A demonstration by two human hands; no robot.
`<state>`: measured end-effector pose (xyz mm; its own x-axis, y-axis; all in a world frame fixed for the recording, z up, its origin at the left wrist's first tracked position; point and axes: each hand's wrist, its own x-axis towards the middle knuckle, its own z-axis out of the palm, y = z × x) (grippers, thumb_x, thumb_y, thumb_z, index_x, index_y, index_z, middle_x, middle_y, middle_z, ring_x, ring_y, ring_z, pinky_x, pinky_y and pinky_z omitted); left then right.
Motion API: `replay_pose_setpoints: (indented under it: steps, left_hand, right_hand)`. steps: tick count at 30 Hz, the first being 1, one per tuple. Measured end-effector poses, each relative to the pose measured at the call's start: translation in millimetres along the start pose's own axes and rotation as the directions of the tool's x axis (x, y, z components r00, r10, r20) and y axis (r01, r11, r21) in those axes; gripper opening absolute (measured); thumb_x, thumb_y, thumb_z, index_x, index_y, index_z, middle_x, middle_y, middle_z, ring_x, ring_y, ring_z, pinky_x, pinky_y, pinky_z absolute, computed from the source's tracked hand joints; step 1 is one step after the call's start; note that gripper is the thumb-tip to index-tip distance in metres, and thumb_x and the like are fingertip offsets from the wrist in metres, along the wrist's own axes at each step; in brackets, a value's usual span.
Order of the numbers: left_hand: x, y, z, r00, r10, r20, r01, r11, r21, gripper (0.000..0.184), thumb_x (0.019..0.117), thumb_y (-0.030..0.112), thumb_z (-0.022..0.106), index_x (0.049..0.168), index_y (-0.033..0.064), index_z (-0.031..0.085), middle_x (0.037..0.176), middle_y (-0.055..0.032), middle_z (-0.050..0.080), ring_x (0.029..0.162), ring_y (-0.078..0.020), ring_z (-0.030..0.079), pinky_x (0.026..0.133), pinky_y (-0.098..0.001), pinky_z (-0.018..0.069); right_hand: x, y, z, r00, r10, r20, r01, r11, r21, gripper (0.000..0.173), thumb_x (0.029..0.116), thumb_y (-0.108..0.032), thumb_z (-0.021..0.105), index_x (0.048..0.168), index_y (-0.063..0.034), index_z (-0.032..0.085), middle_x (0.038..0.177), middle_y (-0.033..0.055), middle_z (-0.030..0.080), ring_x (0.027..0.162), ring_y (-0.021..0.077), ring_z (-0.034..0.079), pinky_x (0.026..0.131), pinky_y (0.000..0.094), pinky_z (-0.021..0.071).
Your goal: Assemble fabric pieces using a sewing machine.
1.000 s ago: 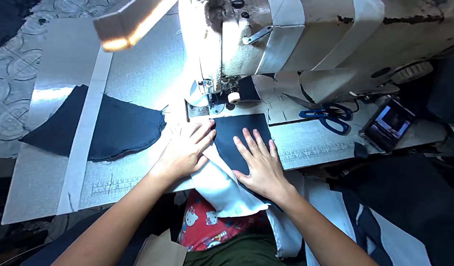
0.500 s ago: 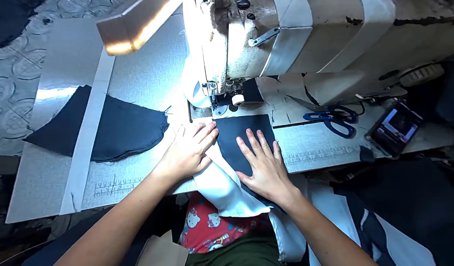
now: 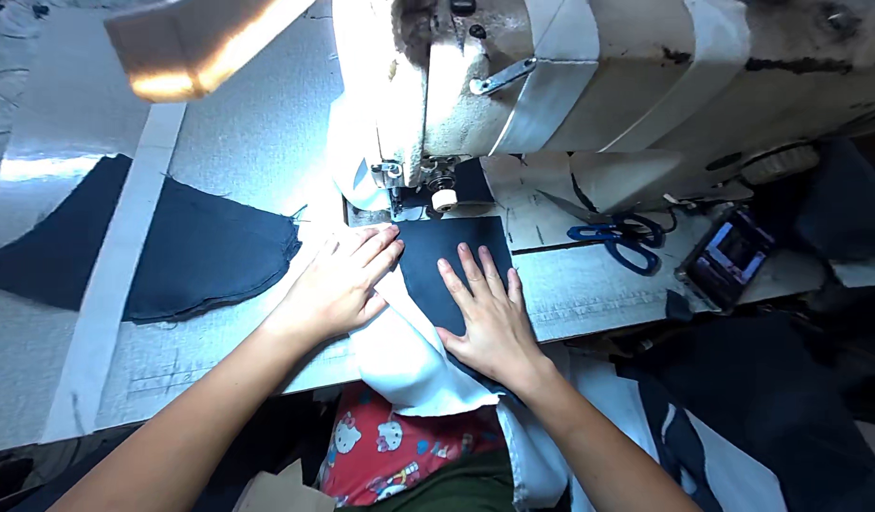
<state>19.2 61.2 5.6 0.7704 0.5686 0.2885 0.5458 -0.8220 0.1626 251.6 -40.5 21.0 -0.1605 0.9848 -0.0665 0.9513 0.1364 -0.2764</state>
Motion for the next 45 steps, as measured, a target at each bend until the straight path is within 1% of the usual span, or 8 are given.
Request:
replay_pose_setpoints:
  steps: [4,11,33,36,38,41,43,45]
  left_hand:
    - [4,-7,1,1.000,-0.015,0.004,0.015,1.000,0.022,0.066,0.0927,0.043,0.038,0.137,0.0002,0.061,0.149,-0.0154,0.056,0.137,-0.0354,0.052,0.095,-0.0593,0.0453]
    - [7,-13,1,0.997,-0.063,0.040,0.064,0.998,-0.008,0.068,0.0943,0.047,0.035,0.142,0.0036,0.058,0.150,-0.0184,0.052,0.141,-0.0388,0.048,0.107,-0.0742,0.0296]
    - [20,-18,-6,0.994,-0.087,0.061,0.089,0.996,-0.024,0.065,0.0933,0.043,0.041,0.140,0.0020,0.059,0.146,-0.0211,0.055,0.138,-0.0431,0.050,0.105,-0.0804,0.0246]
    - [22,-21,-17,1.000,-0.010,0.028,0.010,1.000,-0.024,0.039,0.0972,0.027,0.051,0.124,0.0065,0.071,0.131,-0.0172,0.066,0.128,-0.0434,0.058,0.099,-0.0802,0.0330]
    - [21,-16,-33,0.999,0.035,-0.029,-0.036,0.999,-0.018,0.025,0.0861,0.010,0.058,0.104,0.0065,0.075,0.115,-0.0138,0.072,0.116,-0.0416,0.065,0.093,-0.0750,0.0407]
    - [18,-7,-64,0.991,0.109,-0.074,-0.108,0.994,0.018,0.020,0.0811,0.017,0.058,0.085,0.0038,0.072,0.110,-0.0147,0.072,0.108,-0.0384,0.067,0.090,-0.0686,0.0436]
    - [17,4,-80,0.984,0.169,-0.054,-0.168,0.985,0.031,0.023,0.0793,0.026,0.060,0.076,0.0054,0.069,0.117,-0.0152,0.071,0.115,-0.0381,0.064,0.092,-0.0669,0.0423]
    - [16,20,-87,0.978,0.209,0.019,-0.209,0.977,0.028,0.023,0.0760,0.029,0.066,0.072,0.0066,0.070,0.127,-0.0132,0.070,0.131,-0.0379,0.058,0.096,-0.0700,0.0421]
  right_hand:
    - [6,-2,-4,1.000,0.015,0.026,-0.015,1.000,-0.012,0.085,0.0910,-0.061,0.058,0.162,-0.0229,0.033,0.171,0.0111,0.021,0.158,0.0373,0.012,0.115,0.0740,0.0128]
    - [13,-2,-1,1.000,0.011,-0.018,-0.011,1.000,-0.014,0.084,0.0901,-0.059,0.060,0.162,-0.0228,0.034,0.171,0.0118,0.022,0.158,0.0391,0.015,0.113,0.0767,0.0149]
    - [27,5,-4,0.999,-0.030,-0.034,0.028,0.997,-0.075,0.082,0.0916,-0.052,0.063,0.162,-0.0219,0.034,0.170,0.0139,0.024,0.156,0.0411,0.018,0.111,0.0765,0.0193]
    - [32,7,-4,0.996,-0.059,-0.067,0.055,0.996,-0.073,0.073,0.0935,-0.015,0.065,0.161,-0.0217,0.037,0.168,0.0150,0.027,0.155,0.0417,0.022,0.109,0.0786,0.0215]
    - [35,8,-6,0.996,-0.070,-0.054,0.066,0.995,-0.073,0.078,0.0920,-0.030,0.069,0.161,-0.0202,0.035,0.169,0.0167,0.026,0.155,0.0431,0.021,0.109,0.0792,0.0194]
    - [39,11,-5,0.995,-0.069,-0.069,0.064,0.996,-0.065,0.090,0.0883,-0.074,0.052,0.161,-0.0234,0.036,0.168,0.0169,0.026,0.155,0.0448,0.020,0.111,0.0791,0.0169]
    - [40,12,-3,0.990,-0.089,-0.109,0.083,0.995,-0.059,0.091,0.0864,-0.076,0.053,0.159,-0.0234,0.040,0.167,0.0187,0.029,0.154,0.0464,0.023,0.109,0.0804,0.0186]
    - [37,12,-9,0.990,-0.121,-0.076,0.114,0.989,-0.091,0.088,0.0870,-0.062,0.066,0.160,-0.0223,0.038,0.166,0.0210,0.028,0.153,0.0474,0.023,0.108,0.0804,0.0203]
